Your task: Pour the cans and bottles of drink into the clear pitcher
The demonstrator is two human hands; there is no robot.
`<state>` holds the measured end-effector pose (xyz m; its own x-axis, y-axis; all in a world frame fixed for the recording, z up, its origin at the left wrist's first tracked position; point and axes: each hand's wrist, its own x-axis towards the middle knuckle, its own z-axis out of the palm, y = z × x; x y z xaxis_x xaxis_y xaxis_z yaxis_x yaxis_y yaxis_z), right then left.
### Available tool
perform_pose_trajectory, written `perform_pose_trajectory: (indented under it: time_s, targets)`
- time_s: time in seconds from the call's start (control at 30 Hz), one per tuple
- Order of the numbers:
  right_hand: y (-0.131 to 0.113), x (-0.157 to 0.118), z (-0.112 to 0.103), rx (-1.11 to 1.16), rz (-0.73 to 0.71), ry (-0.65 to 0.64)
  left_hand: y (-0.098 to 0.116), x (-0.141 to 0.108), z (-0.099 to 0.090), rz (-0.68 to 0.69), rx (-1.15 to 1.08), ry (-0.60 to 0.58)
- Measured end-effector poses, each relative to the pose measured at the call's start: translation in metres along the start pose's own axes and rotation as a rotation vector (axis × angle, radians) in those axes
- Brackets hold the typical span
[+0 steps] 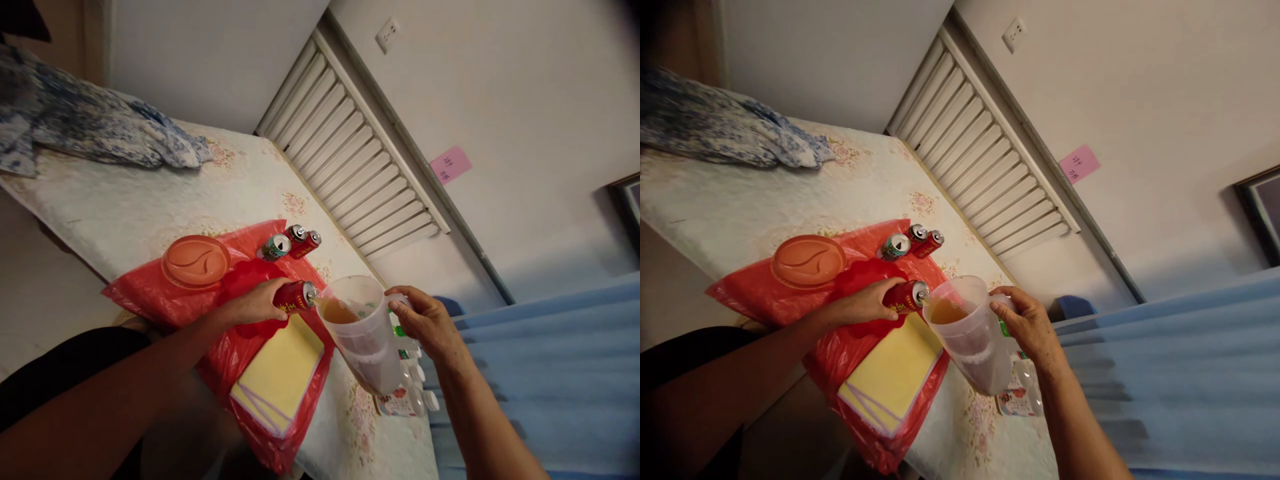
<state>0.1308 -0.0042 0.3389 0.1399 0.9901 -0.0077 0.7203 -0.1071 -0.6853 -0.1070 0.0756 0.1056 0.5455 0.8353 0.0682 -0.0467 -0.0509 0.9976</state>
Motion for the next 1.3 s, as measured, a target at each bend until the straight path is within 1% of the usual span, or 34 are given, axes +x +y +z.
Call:
perform_pose_trajectory:
  time_s: [0.17,0.27,0.47,0.67,0.83,1.1,1.3]
  targets:
    - [0.001,0.0,-0.001,-0.011,-0.003,-0.006,0.002,-0.002,0.001,-0.013,0.013,0.016]
    - [0.003,0.0,-0.002,-0.013,-0.011,-0.007,0.003,-0.003,0.001,0.01,0.006,0.02]
    - [0.001,0.0,-0.002,-0.019,-0.011,0.004,-0.004,0.001,0.002,0.008,0.004,0.016]
    - [0.001,0.0,-0.001,-0.012,0.009,0.003,-0.009,0.003,0.003,0.041,0.02,0.05]
    - [0.003,0.0,-0.002,-0.021,0.007,0.005,-0.013,0.004,0.005,0.08,0.027,0.1]
    - [0.005,0.001,-0.001,-0.013,0.0,0.015,-0.019,0.007,0.005,0.089,0.032,0.082]
    - [0.003,0.0,-0.001,-0.032,-0.001,0.01,-0.017,0.005,0.004,0.087,0.017,0.081]
